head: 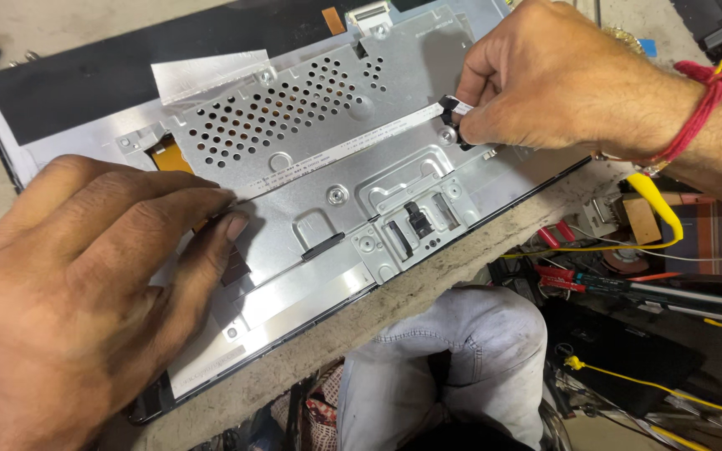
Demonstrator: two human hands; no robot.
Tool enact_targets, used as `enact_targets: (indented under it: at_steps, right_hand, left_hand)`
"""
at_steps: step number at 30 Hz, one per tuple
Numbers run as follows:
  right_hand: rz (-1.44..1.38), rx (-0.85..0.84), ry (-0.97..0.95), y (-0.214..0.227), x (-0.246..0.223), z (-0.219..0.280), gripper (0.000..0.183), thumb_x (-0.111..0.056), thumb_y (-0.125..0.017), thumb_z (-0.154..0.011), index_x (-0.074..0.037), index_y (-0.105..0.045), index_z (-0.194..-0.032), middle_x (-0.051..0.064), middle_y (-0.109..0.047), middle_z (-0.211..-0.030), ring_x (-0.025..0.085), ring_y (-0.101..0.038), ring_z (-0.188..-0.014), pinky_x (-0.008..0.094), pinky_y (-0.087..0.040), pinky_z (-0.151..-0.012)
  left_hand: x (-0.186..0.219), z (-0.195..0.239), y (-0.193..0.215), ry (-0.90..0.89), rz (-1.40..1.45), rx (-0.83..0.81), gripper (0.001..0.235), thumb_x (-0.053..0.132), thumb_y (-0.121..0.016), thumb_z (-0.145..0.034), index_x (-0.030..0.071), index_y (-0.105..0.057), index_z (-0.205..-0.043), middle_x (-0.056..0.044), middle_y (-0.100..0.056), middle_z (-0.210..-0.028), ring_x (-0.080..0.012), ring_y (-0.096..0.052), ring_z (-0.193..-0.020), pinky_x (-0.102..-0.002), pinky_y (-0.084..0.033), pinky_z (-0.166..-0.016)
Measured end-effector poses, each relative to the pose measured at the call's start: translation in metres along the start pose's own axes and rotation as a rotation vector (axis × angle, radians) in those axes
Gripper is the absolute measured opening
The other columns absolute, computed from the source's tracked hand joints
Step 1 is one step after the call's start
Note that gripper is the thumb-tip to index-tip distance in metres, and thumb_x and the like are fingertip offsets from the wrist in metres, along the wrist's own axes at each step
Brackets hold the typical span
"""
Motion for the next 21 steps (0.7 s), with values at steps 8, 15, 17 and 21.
enact_targets:
  at_steps: [8,15,17,21]
  right_hand:
    - [0.204,0.102,0.241,0.006,-0.003,0.017,0.025,-0.027,-0.079,-0.081,-0.006,-0.081,-0.095,0.010,-0.078,-0.082,0.025,-0.074,-0.068,0.039,-0.058,-0.068]
    - [0.215,-0.100,-0.137,0.011,0.008,0.010,0.029,-0.030,-0.081,-0.086,-0.009,-0.080,-0.106,0.011,-0.076,-0.086,0.021,-0.072,-0.068,0.034,-0.057,-0.066]
    - [0.169,-0.151,-0.312,0.012,0.016,0.010,0.025,-0.028,-0.080,-0.090,-0.009,-0.082,-0.106,0.013,-0.074,-0.085,0.023,-0.069,-0.070,0.035,-0.054,-0.067]
    - [-0.135,-0.236,-0.259,0.008,0.013,0.000,0.024,-0.022,-0.078,-0.089,-0.005,-0.083,-0.104,0.010,-0.077,-0.084,0.015,-0.075,-0.068,0.028,-0.063,-0.067]
  left_hand:
    - [-0.005,0.000,-0.001,0.048,-0.031,0.012,0.019,0.008,-0.088,-0.081,-0.002,-0.074,-0.089,-0.012,-0.074,-0.088,-0.0241,-0.066,-0.079,-0.034,-0.054,-0.062]
    - [-0.006,-0.001,-0.001,0.037,-0.007,-0.009,0.017,0.006,-0.086,-0.084,-0.003,-0.073,-0.091,-0.013,-0.074,-0.091,-0.0251,-0.068,-0.080,-0.036,-0.055,-0.065]
    - [-0.007,-0.003,-0.002,0.017,0.020,-0.035,0.018,0.005,-0.086,-0.083,-0.003,-0.073,-0.092,-0.013,-0.074,-0.091,-0.0253,-0.068,-0.080,-0.036,-0.055,-0.065]
    - [-0.013,-0.002,-0.007,0.023,0.046,-0.077,0.020,0.005,-0.084,-0.080,-0.003,-0.073,-0.095,-0.014,-0.074,-0.091,-0.0258,-0.068,-0.080,-0.037,-0.054,-0.066]
Point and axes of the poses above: each hand's wrist, its own z-axis away from the middle knuckle, its own y-axis out of the back of the hand, x = y × z, the point moved 4 cm from there along -z, towards the middle knuckle
